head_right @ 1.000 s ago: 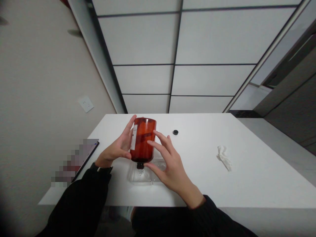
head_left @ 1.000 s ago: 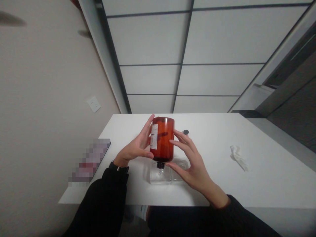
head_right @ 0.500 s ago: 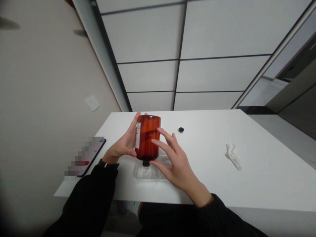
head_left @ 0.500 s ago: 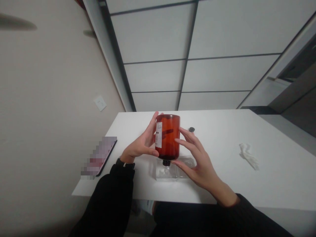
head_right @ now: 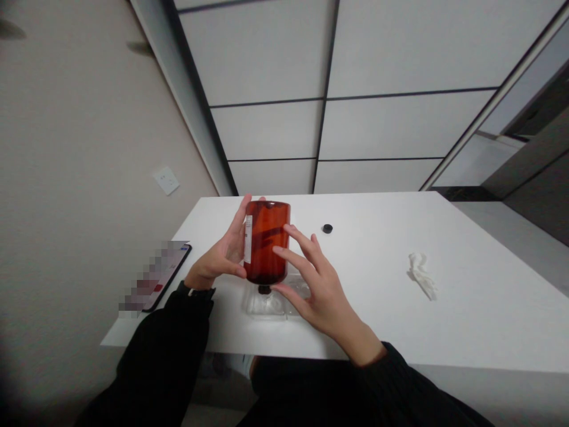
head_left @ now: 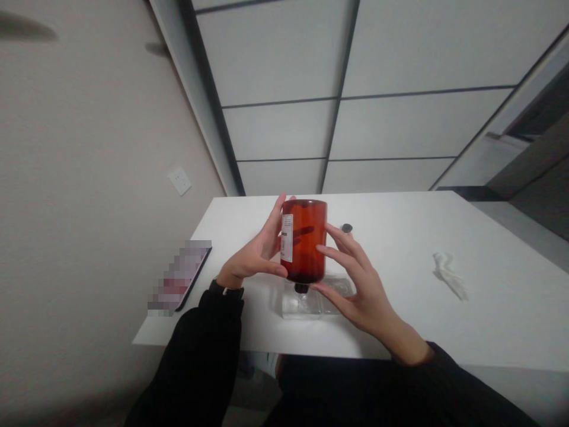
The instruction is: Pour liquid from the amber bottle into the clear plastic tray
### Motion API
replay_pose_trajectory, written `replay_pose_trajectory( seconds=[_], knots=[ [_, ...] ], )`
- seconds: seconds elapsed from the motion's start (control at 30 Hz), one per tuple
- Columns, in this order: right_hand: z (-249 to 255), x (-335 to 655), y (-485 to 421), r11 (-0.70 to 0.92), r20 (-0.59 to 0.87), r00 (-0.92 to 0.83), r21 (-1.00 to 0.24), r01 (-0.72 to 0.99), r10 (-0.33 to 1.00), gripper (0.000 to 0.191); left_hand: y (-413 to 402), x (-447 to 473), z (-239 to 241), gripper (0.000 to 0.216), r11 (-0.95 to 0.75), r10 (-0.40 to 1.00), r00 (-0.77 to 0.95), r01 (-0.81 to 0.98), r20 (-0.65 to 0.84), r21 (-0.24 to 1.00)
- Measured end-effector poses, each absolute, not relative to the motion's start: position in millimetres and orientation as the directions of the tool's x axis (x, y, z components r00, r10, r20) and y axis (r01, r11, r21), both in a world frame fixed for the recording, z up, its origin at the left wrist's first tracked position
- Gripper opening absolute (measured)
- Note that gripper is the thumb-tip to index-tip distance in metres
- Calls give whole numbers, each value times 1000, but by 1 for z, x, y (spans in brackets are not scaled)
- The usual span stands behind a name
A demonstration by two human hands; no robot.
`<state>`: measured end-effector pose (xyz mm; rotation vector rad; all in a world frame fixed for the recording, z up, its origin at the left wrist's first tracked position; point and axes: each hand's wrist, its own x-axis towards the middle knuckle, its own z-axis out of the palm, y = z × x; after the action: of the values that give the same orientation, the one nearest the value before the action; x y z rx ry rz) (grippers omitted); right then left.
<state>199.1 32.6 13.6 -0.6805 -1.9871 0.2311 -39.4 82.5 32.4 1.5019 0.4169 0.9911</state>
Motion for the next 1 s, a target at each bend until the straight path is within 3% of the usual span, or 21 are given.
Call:
replay_pose_trajectory(
  seconds=[1.0],
  knots=[
    [13, 200, 31, 838, 753, -380, -424, 343, 537, 67, 80, -38, 34, 132, -221, 763, 548, -277, 343, 935]
  ],
)
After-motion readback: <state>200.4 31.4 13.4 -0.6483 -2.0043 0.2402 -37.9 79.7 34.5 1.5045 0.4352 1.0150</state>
